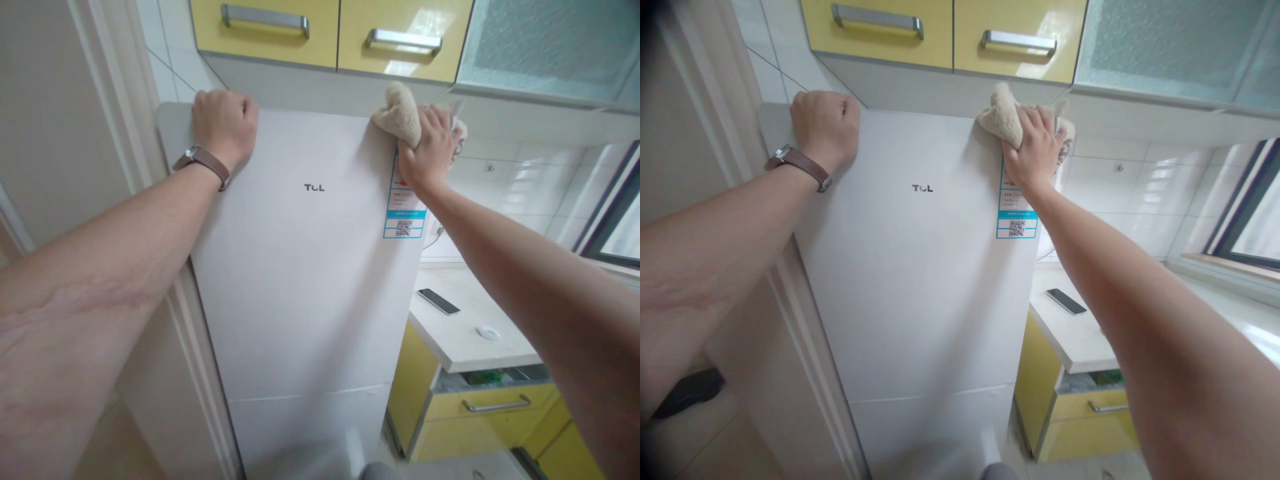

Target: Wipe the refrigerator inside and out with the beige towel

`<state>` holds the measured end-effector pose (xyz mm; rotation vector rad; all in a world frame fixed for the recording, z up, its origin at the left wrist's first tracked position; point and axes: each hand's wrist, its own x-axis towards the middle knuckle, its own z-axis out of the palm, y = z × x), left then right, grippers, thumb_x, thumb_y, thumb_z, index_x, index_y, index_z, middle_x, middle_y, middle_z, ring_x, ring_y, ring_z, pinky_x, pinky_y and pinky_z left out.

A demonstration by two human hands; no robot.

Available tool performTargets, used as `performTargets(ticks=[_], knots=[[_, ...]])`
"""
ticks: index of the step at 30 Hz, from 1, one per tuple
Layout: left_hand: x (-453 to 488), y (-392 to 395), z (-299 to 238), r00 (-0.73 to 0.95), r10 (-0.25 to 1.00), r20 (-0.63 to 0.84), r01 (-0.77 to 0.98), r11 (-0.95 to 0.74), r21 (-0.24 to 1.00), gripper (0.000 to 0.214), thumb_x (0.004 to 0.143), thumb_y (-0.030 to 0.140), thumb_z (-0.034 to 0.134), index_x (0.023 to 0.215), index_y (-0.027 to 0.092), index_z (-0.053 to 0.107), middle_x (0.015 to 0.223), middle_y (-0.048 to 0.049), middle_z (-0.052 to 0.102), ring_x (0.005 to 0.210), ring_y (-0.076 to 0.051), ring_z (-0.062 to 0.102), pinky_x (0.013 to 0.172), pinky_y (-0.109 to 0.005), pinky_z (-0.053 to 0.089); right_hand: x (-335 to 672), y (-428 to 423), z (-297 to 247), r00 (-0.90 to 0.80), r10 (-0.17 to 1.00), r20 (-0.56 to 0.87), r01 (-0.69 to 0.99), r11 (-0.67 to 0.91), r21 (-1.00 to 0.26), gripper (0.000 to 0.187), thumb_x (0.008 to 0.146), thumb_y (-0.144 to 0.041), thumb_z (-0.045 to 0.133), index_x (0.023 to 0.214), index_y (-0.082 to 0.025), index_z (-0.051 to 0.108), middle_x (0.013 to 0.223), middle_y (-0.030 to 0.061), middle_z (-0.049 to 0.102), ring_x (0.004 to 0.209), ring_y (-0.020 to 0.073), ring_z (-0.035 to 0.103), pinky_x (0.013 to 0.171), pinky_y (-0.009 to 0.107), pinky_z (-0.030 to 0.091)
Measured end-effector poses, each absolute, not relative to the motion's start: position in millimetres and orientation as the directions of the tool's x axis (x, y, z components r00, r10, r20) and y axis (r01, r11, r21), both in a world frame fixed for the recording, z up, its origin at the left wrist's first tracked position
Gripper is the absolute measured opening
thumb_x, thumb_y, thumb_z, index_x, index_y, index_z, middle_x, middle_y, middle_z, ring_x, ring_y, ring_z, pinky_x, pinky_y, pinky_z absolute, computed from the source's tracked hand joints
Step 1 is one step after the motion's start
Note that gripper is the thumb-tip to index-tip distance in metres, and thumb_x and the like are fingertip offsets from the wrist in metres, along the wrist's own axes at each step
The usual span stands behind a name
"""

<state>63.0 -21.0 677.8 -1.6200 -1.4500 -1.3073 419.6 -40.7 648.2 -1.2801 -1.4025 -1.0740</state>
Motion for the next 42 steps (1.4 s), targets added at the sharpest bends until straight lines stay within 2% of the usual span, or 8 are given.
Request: performTargets(ticks=[5,10,16,19,24,29,36,42], knots=[[64,-21,677,-0.077,0.373,0.924,0.967,-0.198,0.161,0.066,0.106,0.042,0.019,0.129,0.012,0.073,0.133,-0.0143,0.071,0.113,-0.031,0.056,0.106,-0.047,0.034,436,-43,593,-0.138,0.224,0.965,0.990,0.003,0.141,0.073,0.098,-0.039,0.037,0.169,-0.030,0.026,0.176,0.0019,0.024,0.163,0.0372,0.013,0.118,0.069,0.028],[64,-19,677,-0.070,0.352,0.933,0.966,-0.210,0.152,0.069,0.109,0.049,0.021,0.122,0.008,0.075,0.124,-0.0157,0.073,0.113,-0.028,0.058,0.103,-0.041,0.036,467,-68,491,-0.382,0.362,0.851,0.921,0.065,0.385,0.085,0.090,-0.039,0.053,0.170,-0.028,0.025,0.176,0.0098,0.019,0.162,0.0422,0.019,0.117,0.074,0.026],[65,-21,676,-0.085,0.365,0.927,0.940,-0.279,0.196,0.067,0.108,0.050,0.024,0.121,0.008,0.075,0.126,-0.0164,0.072,0.121,-0.031,0.057,0.110,-0.043,0.031,494,-102,439,-0.604,0.432,0.670,0.777,0.131,0.616,0.072,0.091,-0.033,0.058,0.161,-0.037,0.042,0.169,0.0054,0.037,0.157,0.0391,0.035,0.122,0.078,0.002],[65,-23,676,-0.083,0.361,0.929,0.939,-0.283,0.194,0.066,0.107,0.050,0.024,0.120,0.012,0.076,0.125,-0.0147,0.073,0.123,-0.031,0.057,0.108,-0.044,0.033,481,-104,463,-0.584,0.404,0.704,0.790,0.082,0.608,0.068,0.092,-0.038,0.059,0.158,-0.036,0.046,0.170,0.0044,0.037,0.160,0.0399,0.027,0.123,0.077,-0.001],[65,-21,676,-0.063,0.342,0.938,0.950,-0.268,0.161,0.061,0.106,0.041,0.025,0.116,0.012,0.078,0.120,-0.0173,0.074,0.118,-0.032,0.061,0.105,-0.047,0.037,444,-86,526,-0.558,0.352,0.751,0.815,0.065,0.575,0.079,0.087,-0.037,0.060,0.162,-0.022,0.040,0.174,0.0117,0.026,0.164,0.0367,0.019,0.128,0.065,0.012],[64,-16,677,-0.067,0.313,0.947,0.946,-0.282,0.160,0.056,0.104,0.041,0.028,0.109,0.021,0.080,0.118,-0.0176,0.075,0.119,-0.037,0.063,0.101,-0.049,0.039,417,-66,600,-0.474,0.290,0.831,0.878,0.081,0.472,0.083,0.083,-0.041,0.057,0.162,-0.023,0.037,0.177,0.0119,0.019,0.162,0.0428,0.017,0.121,0.072,0.020],[65,-20,677,-0.045,0.329,0.943,0.951,-0.275,0.141,0.061,0.105,0.041,0.025,0.110,0.018,0.081,0.116,-0.0174,0.075,0.118,-0.033,0.062,0.103,-0.047,0.036,401,-35,664,-0.199,0.180,0.963,0.977,0.118,0.180,0.061,0.092,-0.050,0.044,0.146,-0.024,0.052,0.142,0.0160,0.061,0.133,0.0439,0.048,0.112,0.073,0.025],[65,-19,679,-0.056,0.377,0.924,0.945,-0.279,0.171,0.068,0.107,0.045,0.019,0.124,0.012,0.076,0.125,-0.0136,0.073,0.113,-0.026,0.056,0.107,-0.044,0.029,396,-37,662,-0.153,0.193,0.969,0.984,0.118,0.132,0.047,0.095,-0.051,0.043,0.131,-0.023,0.054,0.136,0.0185,0.060,0.126,0.0403,0.043,0.110,0.067,0.023]])
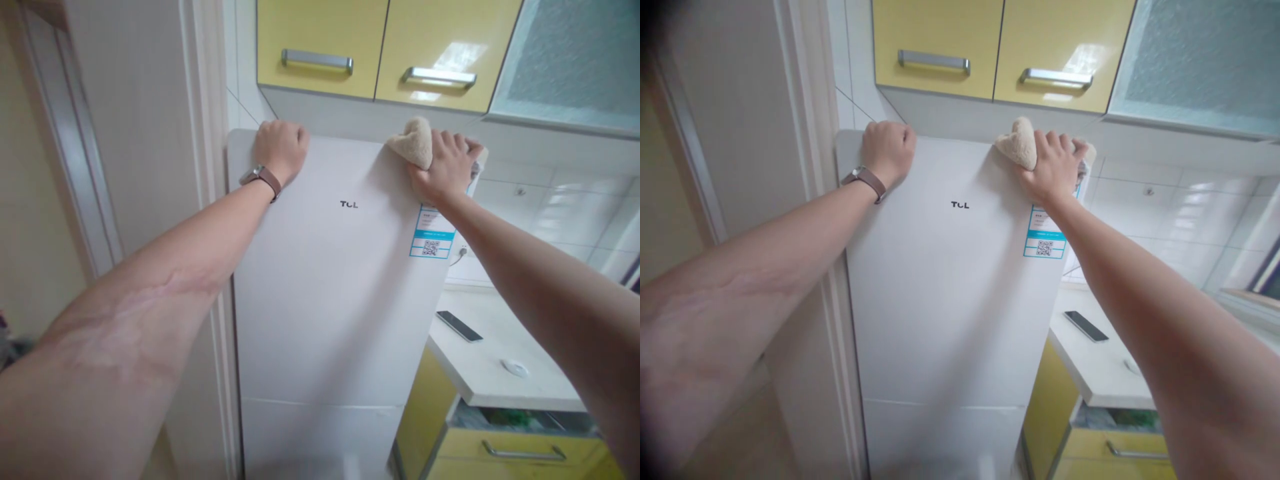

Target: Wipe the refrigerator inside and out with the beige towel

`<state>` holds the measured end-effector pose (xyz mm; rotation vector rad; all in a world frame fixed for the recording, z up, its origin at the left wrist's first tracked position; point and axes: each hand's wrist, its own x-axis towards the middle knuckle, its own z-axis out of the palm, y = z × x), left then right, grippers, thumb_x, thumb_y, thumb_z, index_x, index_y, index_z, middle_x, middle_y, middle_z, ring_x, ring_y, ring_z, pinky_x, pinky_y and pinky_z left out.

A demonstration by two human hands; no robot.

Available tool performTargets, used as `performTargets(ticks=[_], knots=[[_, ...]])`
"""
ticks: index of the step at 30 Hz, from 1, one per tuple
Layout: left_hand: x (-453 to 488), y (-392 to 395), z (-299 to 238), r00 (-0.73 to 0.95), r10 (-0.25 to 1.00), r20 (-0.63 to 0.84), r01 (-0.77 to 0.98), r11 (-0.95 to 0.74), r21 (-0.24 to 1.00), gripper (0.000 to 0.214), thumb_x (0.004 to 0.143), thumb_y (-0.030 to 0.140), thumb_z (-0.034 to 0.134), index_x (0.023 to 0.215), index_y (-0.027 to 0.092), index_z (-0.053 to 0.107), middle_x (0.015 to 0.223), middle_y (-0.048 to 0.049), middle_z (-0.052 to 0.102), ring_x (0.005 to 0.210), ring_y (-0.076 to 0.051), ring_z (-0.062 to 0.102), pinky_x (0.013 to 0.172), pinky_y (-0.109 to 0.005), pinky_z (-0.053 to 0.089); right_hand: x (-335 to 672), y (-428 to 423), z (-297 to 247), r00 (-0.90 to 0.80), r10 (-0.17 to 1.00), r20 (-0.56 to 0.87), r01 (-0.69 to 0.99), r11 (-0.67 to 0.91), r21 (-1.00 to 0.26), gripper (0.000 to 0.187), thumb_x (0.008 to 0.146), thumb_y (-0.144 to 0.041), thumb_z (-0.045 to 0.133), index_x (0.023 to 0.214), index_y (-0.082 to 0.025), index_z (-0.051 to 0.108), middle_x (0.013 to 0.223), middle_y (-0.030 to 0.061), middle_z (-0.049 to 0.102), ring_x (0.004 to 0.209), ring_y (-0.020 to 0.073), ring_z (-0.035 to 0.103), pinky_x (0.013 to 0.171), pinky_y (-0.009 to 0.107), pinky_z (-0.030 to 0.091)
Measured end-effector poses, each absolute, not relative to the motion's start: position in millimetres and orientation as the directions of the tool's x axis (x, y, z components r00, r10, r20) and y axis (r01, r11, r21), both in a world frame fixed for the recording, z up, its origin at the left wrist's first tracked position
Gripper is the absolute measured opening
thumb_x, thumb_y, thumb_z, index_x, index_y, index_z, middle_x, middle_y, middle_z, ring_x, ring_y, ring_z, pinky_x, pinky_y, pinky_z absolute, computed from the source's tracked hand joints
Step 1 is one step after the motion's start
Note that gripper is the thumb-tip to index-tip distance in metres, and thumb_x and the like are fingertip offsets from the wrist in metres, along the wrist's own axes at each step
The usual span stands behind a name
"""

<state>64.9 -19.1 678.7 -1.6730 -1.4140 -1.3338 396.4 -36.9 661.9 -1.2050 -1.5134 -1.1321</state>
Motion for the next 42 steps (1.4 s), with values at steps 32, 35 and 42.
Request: performTargets(ticks=[32,35,42], knots=[[66,-21,680,-0.122,0.377,0.918,0.924,-0.295,0.243,0.071,0.101,0.060,0.018,0.124,0.022,0.074,0.132,-0.0075,0.073,0.114,-0.030,0.051,0.107,-0.046,0.024,385,-42,655,-0.050,0.164,0.985,0.998,0.031,0.046,0.054,0.091,-0.055,0.043,0.139,-0.030,0.049,0.139,0.0110,0.058,0.125,0.0366,0.039,0.109,0.062,0.024],[66,-22,680,-0.117,0.380,0.918,0.924,-0.298,0.241,0.072,0.100,0.060,0.018,0.127,0.023,0.074,0.135,-0.0072,0.071,0.117,-0.032,0.051,0.108,-0.049,0.023,383,-45,654,-0.066,0.168,0.984,0.998,0.036,0.061,0.058,0.091,-0.055,0.043,0.141,-0.028,0.048,0.140,0.0113,0.057,0.126,0.0367,0.038,0.110,0.062,0.024],[66,-22,679,-0.118,0.378,0.918,0.924,-0.298,0.241,0.071,0.101,0.054,0.020,0.131,0.016,0.072,0.136,-0.0108,0.070,0.116,-0.032,0.052,0.110,-0.050,0.022,389,-34,659,-0.038,0.152,0.988,0.998,0.062,0.029,0.058,0.091,-0.064,0.038,0.144,-0.043,0.047,0.139,0.0066,0.059,0.126,0.0400,0.038,0.110,0.066,0.023]])
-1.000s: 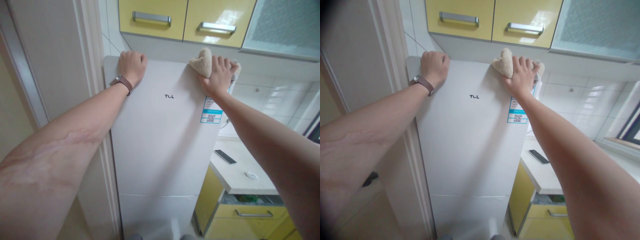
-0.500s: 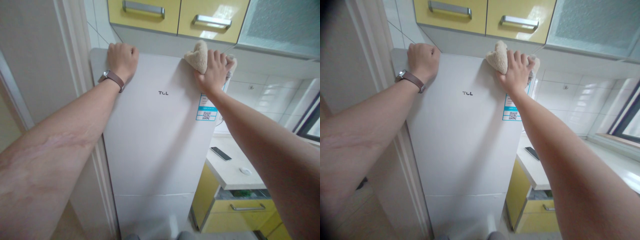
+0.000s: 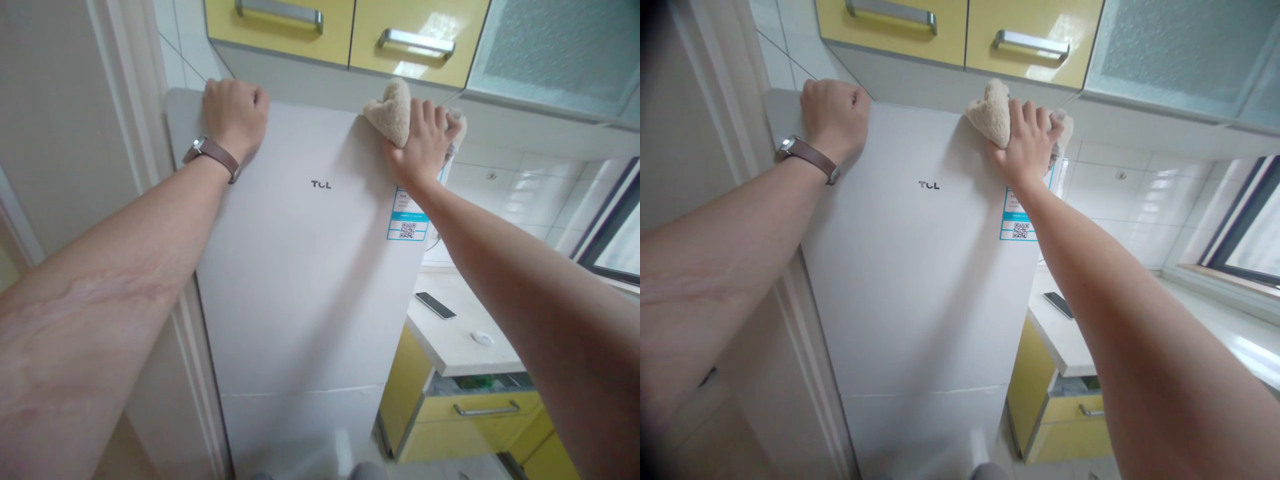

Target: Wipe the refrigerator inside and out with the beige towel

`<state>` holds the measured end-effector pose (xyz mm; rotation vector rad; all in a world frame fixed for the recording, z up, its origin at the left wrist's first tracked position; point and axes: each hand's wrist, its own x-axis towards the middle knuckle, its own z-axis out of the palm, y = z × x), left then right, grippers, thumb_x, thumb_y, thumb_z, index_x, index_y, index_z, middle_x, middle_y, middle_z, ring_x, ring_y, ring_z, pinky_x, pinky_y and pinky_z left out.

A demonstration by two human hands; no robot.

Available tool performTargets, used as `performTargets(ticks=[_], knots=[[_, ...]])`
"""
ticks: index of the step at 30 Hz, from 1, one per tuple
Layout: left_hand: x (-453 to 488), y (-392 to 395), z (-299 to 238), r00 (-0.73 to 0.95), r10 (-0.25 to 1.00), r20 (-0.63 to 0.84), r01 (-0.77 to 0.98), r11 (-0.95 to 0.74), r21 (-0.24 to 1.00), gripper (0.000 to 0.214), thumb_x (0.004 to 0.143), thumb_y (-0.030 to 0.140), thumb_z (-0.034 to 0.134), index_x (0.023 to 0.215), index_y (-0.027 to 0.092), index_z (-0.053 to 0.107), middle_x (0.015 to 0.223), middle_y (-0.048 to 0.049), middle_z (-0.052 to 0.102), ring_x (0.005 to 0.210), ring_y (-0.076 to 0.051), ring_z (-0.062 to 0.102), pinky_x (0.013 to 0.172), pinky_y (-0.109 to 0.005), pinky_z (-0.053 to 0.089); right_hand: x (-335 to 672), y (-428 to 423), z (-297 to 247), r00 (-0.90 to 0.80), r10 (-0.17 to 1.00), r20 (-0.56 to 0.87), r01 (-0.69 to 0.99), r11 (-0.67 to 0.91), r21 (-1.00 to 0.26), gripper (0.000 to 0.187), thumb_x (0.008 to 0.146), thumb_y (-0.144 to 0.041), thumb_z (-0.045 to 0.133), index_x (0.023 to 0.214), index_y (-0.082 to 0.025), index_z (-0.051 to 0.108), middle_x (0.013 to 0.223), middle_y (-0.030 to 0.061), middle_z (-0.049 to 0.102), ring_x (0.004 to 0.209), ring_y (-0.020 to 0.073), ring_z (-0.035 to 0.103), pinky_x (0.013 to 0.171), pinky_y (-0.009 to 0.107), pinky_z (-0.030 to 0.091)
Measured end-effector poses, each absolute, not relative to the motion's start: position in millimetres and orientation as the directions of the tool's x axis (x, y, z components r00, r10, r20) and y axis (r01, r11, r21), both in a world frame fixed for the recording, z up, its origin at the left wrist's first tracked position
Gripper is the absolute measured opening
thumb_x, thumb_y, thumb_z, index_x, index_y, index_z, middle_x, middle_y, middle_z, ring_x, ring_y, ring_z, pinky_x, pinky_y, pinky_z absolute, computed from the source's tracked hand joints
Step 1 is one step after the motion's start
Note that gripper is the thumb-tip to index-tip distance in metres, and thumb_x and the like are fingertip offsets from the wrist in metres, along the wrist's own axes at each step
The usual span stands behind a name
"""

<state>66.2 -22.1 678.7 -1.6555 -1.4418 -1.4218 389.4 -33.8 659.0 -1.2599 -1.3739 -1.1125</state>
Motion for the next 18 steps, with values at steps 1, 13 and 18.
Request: performTargets(ticks=[1,13,18], knots=[[66,-22,679,-0.117,0.378,0.918,0.919,-0.309,0.245,0.072,0.101,0.056,0.020,0.131,0.016,0.072,0.136,-0.0108,0.070,0.118,-0.033,0.051,0.110,-0.050,0.021,389,-34,659,-0.045,0.152,0.987,0.998,0.055,0.037,0.059,0.092,-0.064,0.037,0.146,-0.044,0.044,0.140,0.0064,0.059,0.127,0.0401,0.038,0.110,0.066,0.023],[65,-20,679,-0.115,0.355,0.928,0.929,-0.292,0.227,0.064,0.104,0.053,0.023,0.124,0.021,0.075,0.131,-0.0088,0.073,0.114,-0.030,0.055,0.108,-0.049,0.028,381,-48,652,-0.048,0.203,0.978,0.996,-0.068,0.062,0.050,0.098,-0.050,0.039,0.140,-0.023,0.044,0.141,0.0159,0.053,0.127,0.0355,0.039,0.110,0.060,0.027],[66,-22,680,-0.089,0.313,0.946,0.944,-0.277,0.181,0.059,0.102,0.045,0.025,0.115,0.027,0.080,0.122,-0.0109,0.076,0.113,-0.033,0.061,0.101,-0.051,0.036,384,-44,651,-0.075,0.151,0.986,0.997,-0.016,0.078,0.044,0.099,-0.050,0.036,0.134,-0.024,0.047,0.136,0.0153,0.054,0.130,0.0375,0.045,0.112,0.064,0.031]])
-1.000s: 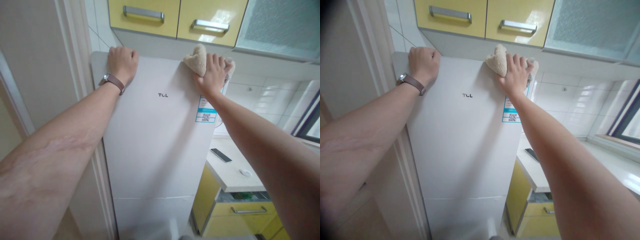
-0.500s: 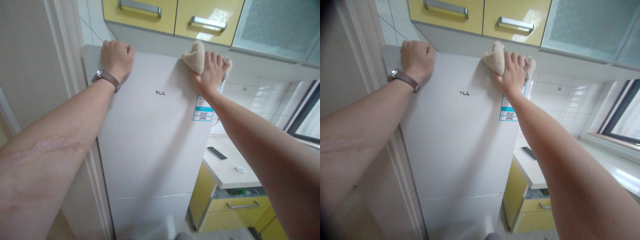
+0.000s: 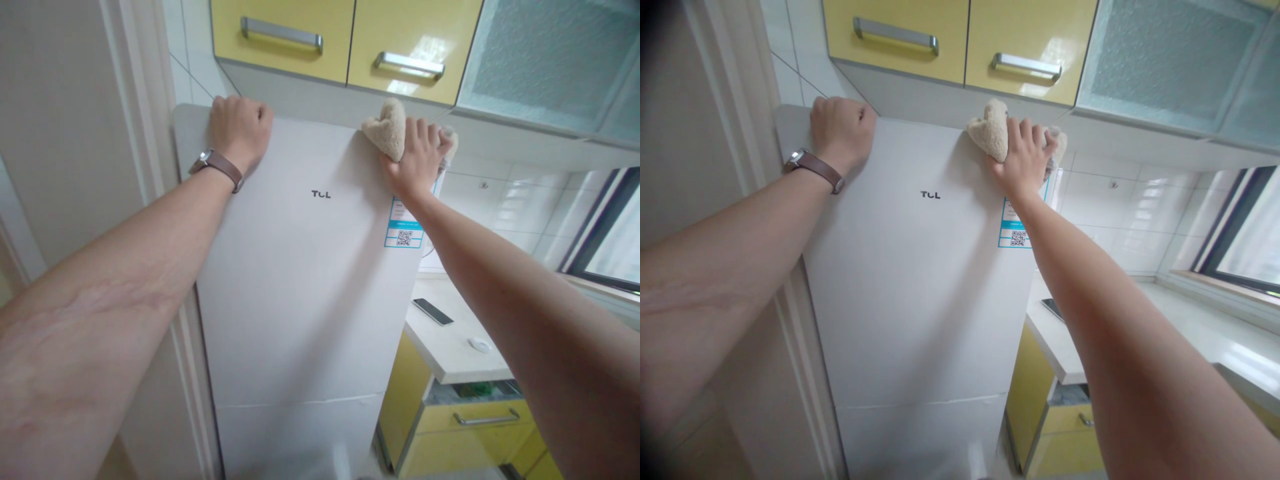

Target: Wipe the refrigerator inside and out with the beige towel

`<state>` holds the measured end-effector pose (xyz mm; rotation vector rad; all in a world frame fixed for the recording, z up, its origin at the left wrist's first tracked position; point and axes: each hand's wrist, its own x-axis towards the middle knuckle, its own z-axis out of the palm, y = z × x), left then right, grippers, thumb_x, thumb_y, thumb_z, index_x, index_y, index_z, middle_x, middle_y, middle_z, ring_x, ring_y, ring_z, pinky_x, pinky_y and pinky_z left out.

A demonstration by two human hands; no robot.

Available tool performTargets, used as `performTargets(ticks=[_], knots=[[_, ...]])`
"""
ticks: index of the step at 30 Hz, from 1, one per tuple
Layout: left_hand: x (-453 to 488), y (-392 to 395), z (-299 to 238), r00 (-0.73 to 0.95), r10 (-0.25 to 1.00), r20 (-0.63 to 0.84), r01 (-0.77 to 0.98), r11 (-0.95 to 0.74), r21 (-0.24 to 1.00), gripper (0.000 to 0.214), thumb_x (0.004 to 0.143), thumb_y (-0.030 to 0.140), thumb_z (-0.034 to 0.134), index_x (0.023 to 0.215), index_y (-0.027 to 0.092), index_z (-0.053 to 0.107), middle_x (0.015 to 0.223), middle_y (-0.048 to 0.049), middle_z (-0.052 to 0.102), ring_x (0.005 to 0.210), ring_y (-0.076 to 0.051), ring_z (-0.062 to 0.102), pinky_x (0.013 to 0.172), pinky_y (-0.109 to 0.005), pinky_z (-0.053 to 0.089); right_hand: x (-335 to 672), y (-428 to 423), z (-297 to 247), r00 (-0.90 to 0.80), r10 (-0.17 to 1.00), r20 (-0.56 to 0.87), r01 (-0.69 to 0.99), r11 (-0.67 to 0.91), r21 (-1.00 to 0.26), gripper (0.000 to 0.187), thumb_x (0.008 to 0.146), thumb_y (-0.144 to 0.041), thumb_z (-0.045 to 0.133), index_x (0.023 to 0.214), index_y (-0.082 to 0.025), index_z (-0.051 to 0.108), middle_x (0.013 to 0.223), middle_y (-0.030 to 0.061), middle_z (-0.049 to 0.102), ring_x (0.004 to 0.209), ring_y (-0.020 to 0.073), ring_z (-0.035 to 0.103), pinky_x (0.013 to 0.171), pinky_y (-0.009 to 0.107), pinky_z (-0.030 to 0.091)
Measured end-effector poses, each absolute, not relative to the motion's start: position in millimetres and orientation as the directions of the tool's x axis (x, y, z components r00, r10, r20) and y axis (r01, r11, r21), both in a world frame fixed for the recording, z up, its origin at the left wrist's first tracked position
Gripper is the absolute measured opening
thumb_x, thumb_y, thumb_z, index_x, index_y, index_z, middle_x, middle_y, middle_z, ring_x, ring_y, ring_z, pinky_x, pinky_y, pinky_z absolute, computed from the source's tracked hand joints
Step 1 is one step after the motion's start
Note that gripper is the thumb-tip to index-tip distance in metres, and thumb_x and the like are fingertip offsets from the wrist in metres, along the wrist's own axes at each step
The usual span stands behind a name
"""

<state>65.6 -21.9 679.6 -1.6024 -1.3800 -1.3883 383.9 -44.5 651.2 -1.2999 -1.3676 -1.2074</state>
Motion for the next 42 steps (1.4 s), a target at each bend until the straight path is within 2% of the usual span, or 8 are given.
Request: performTargets(ticks=[6,14,17,27,33,38,42], knots=[[66.0,-20.1,679.7,-0.101,0.306,0.947,0.944,-0.271,0.189,0.058,0.100,0.043,0.026,0.114,0.028,0.080,0.122,-0.0111,0.077,0.114,-0.034,0.062,0.103,-0.053,0.037,381.6,-49.3,649.8,-0.062,0.184,0.981,0.996,-0.058,0.073,0.042,0.098,-0.045,0.036,0.135,-0.026,0.046,0.136,0.0161,0.052,0.133,0.0386,0.044,0.114,0.065,0.031],[65.6,-19.2,680.0,-0.100,0.287,0.953,0.944,-0.276,0.183,0.058,0.099,0.042,0.025,0.112,0.031,0.081,0.121,-0.0103,0.077,0.112,-0.036,0.061,0.101,-0.054,0.036,380.0,-48.5,649.4,-0.055,0.141,0.989,0.998,-0.034,0.060,0.045,0.091,-0.043,0.049,0.129,-0.020,0.049,0.132,0.0130,0.053,0.129,0.0346,0.046,0.113,0.060,0.032],[66.4,-20.2,680.4,-0.112,0.297,0.948,0.935,-0.291,0.202,0.056,0.099,0.045,0.026,0.110,0.033,0.080,0.121,-0.0090,0.077,0.113,-0.034,0.061,0.102,-0.052,0.036,379.8,-48.0,649.4,-0.045,0.145,0.988,0.998,-0.039,0.051,0.044,0.091,-0.043,0.048,0.128,-0.019,0.049,0.132,0.0133,0.052,0.129,0.0346,0.045,0.113,0.061,0.032],[63.9,-14.2,680.7,-0.123,0.299,0.946,0.931,-0.295,0.214,0.053,0.101,0.044,0.030,0.111,0.029,0.080,0.124,-0.0108,0.076,0.116,-0.035,0.060,0.105,-0.053,0.035,382.6,-49.4,647.2,-0.060,0.160,0.985,0.997,-0.037,0.067,0.041,0.095,-0.043,0.042,0.133,-0.028,0.045,0.136,0.0138,0.052,0.130,0.0382,0.044,0.113,0.067,0.032],[63.6,-15.4,680.0,-0.111,0.303,0.947,0.939,-0.279,0.199,0.058,0.100,0.049,0.025,0.110,0.031,0.079,0.122,-0.0090,0.076,0.113,-0.033,0.059,0.103,-0.050,0.036,383.4,-45.8,646.7,-0.055,0.133,0.990,0.998,-0.027,0.059,0.046,0.091,-0.043,0.046,0.132,-0.022,0.047,0.134,0.0138,0.053,0.129,0.0369,0.046,0.114,0.066,0.032],[62.5,-14.8,681.4,-0.073,0.298,0.952,0.956,-0.252,0.152,0.059,0.099,0.044,0.023,0.111,0.030,0.079,0.119,-0.0102,0.076,0.110,-0.034,0.061,0.101,-0.053,0.037,383.3,-47.3,645.9,-0.060,0.148,0.987,0.997,-0.040,0.066,0.041,0.095,-0.043,0.043,0.133,-0.027,0.044,0.135,0.0139,0.051,0.130,0.0367,0.045,0.114,0.065,0.032],[62.7,-15.2,681.6,-0.085,0.311,0.947,0.937,-0.297,0.181,0.060,0.097,0.051,0.023,0.112,0.034,0.079,0.122,-0.0074,0.076,0.113,-0.035,0.060,0.105,-0.055,0.034,381.0,-49.8,646.2,-0.042,0.171,0.984,0.999,-0.027,0.047,0.043,0.094,-0.043,0.045,0.132,-0.023,0.045,0.135,0.0141,0.050,0.132,0.0357,0.043,0.115,0.064,0.030]])
